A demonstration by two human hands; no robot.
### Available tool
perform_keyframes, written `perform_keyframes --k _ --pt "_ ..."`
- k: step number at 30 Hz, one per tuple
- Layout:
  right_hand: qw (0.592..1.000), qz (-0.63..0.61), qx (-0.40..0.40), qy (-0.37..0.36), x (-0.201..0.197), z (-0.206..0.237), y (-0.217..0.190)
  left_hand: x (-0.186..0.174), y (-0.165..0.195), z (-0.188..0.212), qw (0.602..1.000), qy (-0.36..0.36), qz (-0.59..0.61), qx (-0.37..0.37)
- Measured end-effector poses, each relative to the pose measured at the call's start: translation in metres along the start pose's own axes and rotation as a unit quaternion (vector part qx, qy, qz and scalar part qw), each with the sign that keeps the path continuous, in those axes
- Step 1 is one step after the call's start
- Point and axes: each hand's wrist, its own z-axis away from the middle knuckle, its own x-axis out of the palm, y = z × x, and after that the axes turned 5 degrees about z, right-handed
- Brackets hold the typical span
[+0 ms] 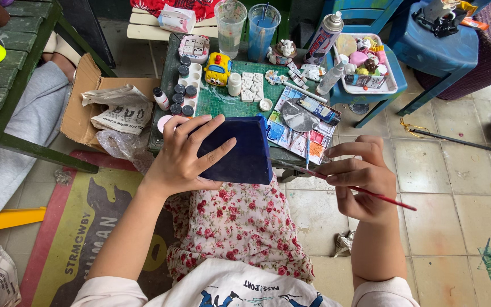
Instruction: The person paints a white ceramic frame with blue paint using a small brush. They hold the frame in one hand and apply paint to the edges and corners, occasionally dipping the brush into a paint palette. The frame has raised decorative elements that are also painted.
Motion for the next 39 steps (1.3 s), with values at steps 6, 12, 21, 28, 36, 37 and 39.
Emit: perform_keyframes --k 6,12,21,28,36,37,39 --pt "0.994 0.084 -0.073 -0.016 -0.005 -0.007 -0.005 0.003 0.002 -0.008 0.999 -0.010 -0.031 0.002" --pt "0.984 0.128 -0.101 -0.071 -0.010 -0.012 -0.014 0.003 0.004 -0.009 0.999 -0.021 -0.044 -0.003" --pt "0.982 0.140 -0.108 -0.069 -0.003 -0.018 -0.006 0.003 -0.006 -0.008 0.999 -0.017 -0.039 -0.001" --pt "0.989 0.107 -0.096 -0.027 -0.004 -0.021 0.019 0.019 -0.018 -0.021 0.999 -0.016 -0.034 0.004" --pt "0.992 0.088 -0.084 -0.012 -0.012 -0.014 0.040 0.038 -0.022 -0.032 0.999 -0.008 -0.033 0.011" --pt "0.992 0.088 -0.085 -0.012 -0.012 -0.013 0.043 0.041 -0.022 -0.032 0.999 -0.010 -0.036 0.011" --pt "0.992 0.092 -0.089 -0.007 -0.015 -0.013 0.050 0.046 -0.023 -0.035 1.000 -0.010 -0.025 0.011"
